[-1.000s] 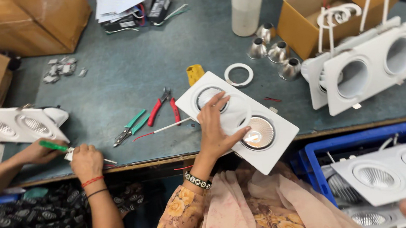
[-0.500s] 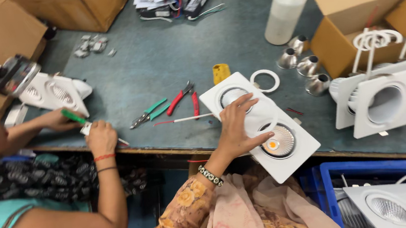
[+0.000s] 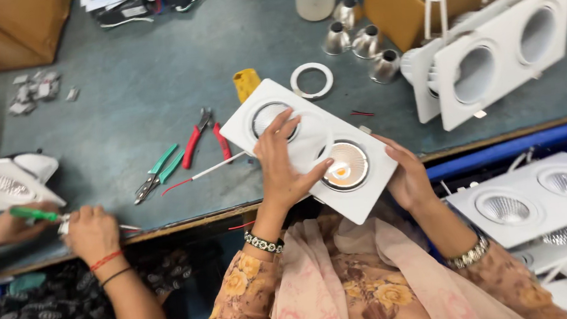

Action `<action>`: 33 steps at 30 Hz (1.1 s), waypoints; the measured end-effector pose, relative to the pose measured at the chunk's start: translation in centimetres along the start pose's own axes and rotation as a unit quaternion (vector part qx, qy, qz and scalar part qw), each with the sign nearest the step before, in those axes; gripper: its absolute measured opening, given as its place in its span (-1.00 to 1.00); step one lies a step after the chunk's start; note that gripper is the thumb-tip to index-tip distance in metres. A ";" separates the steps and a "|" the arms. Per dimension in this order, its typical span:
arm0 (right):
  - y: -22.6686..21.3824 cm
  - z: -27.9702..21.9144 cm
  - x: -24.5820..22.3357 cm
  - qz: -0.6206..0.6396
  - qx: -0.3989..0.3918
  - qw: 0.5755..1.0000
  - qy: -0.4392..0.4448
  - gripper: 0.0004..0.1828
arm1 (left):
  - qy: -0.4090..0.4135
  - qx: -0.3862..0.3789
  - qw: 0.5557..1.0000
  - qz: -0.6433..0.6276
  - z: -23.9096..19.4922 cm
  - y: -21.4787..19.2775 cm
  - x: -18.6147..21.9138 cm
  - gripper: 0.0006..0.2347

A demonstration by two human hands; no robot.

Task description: The person wipes the inside of a dual recessed light fixture with a yellow cloth, then places two metal reflector cups into the openings. She presses them into place, picks up a roll of white tape, and places the completed fixture into a blue bin. She repeats the process with a second fixture.

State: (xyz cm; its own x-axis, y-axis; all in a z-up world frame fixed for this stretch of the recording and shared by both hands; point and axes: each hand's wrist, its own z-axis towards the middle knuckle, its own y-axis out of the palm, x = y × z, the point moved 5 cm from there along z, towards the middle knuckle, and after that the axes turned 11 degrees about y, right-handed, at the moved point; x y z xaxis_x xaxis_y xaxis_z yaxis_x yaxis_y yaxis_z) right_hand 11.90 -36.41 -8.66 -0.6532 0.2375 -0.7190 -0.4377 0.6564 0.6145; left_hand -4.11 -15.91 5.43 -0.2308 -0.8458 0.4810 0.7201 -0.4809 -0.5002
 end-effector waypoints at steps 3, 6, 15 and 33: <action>0.7 1.0 -0.5 0.019 -0.067 0.993 0.093 -0.29 | 0.002 -0.001 1.000 0.001 0.2 -0.2 0.2 -0.28; 1.3 2.0 -1.0 -0.001 -0.100 0.984 0.147 -0.32 | -0.003 -0.011 1.000 0.002 0.1 -0.3 -0.1 -0.27; 2.4 2.2 1.0 -0.005 -0.049 0.991 0.121 -0.45 | 0.036 0.006 0.999 0.029 0.8 -0.3 -2.3 -0.20; 7.3 2.3 4.6 -0.018 -0.025 0.997 0.073 -0.46 | 0.004 -0.153 0.988 0.005 0.5 -2.8 -4.2 -0.25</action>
